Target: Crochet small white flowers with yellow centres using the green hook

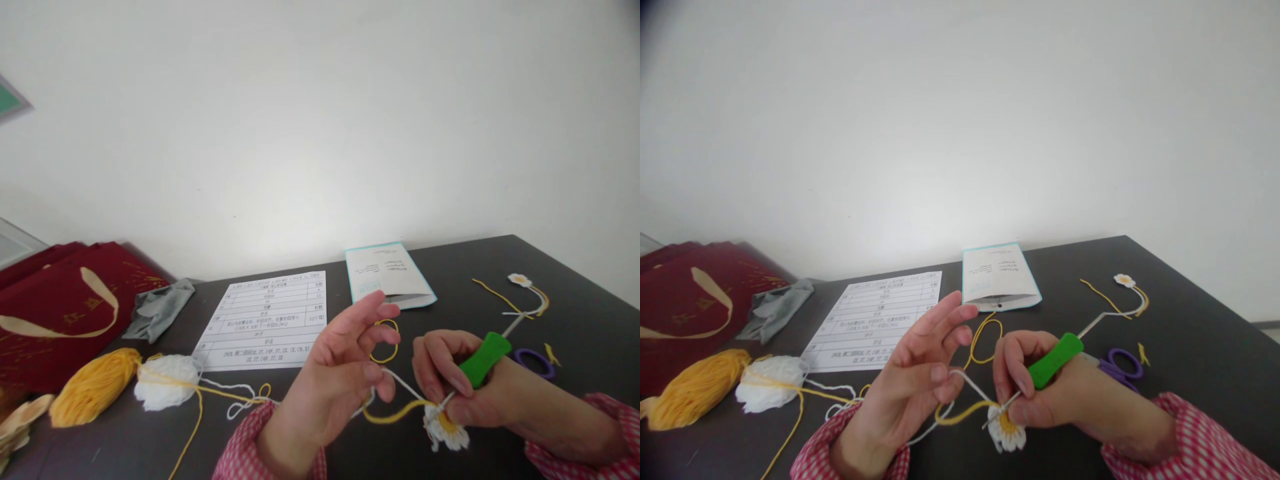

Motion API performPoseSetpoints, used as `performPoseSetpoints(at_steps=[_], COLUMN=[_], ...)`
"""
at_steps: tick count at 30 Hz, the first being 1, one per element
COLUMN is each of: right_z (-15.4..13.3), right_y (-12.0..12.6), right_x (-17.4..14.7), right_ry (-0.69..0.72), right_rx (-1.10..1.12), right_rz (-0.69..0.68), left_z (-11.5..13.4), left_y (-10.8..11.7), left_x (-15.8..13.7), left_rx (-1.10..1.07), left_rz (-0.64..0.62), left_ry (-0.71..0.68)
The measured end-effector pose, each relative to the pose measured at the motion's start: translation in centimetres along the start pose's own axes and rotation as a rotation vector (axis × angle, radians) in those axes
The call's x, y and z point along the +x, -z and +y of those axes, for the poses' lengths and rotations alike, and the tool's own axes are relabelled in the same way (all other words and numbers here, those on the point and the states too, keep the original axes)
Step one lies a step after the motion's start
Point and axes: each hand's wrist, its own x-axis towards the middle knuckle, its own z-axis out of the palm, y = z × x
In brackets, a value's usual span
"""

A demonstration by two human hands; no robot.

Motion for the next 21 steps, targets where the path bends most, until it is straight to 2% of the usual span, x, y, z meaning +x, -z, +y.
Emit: performPoseSetpoints(at_steps=[3, 5, 7, 9, 11, 13, 15, 17, 19, 21], right_z=[-0.2, -0.4, -0.5, -0.6, -0.7, -0.7, -0.6, -0.3, -0.2, -0.1], right_y=[-0.5, -0.8, -1.0, -1.2, -1.3, -1.4, -1.5, -1.5, -1.6, -1.8], right_x=[0.0, 0.1, 0.2, 0.4, 0.4, 0.5, 0.5, 0.6, 0.7, 0.7], right_ry=[-0.031, -0.04, -0.04, -0.032, -0.021, -0.03, -0.039, -0.011, 0.028, 0.01], right_rx=[-0.014, -0.017, -0.004, 0.019, 0.038, 0.065, 0.083, 0.064, 0.019, 0.008], right_rz=[0.003, 0.016, 0.043, 0.075, 0.103, 0.147, 0.201, 0.235, 0.245, 0.281], left_z=[1.0, 1.8, 2.3, 2.4, 1.8, 0.9, -0.2, -1.0, -1.6, -2.0], left_y=[0.4, 0.4, 0.3, 0.1, 0.1, 0.4, 0.8, 0.9, 0.7, 0.3], left_x=[-0.6, -1.0, -1.2, -1.3, -1.2, -1.2, -1.3, -1.3, -1.2, -1.0], left_rx=[-0.166, -0.154, 0.134, 0.606, 1.054, 1.273, 1.239, 1.096, 0.947, 0.835], left_rz=[0.038, 0.066, 0.049, 0.019, -0.004, -0.031, -0.025, 0.001, 0.033, 0.072], left_ry=[-0.033, -0.103, -0.183, -0.252, -0.259, -0.254, -0.297, -0.301, -0.271, -0.229])
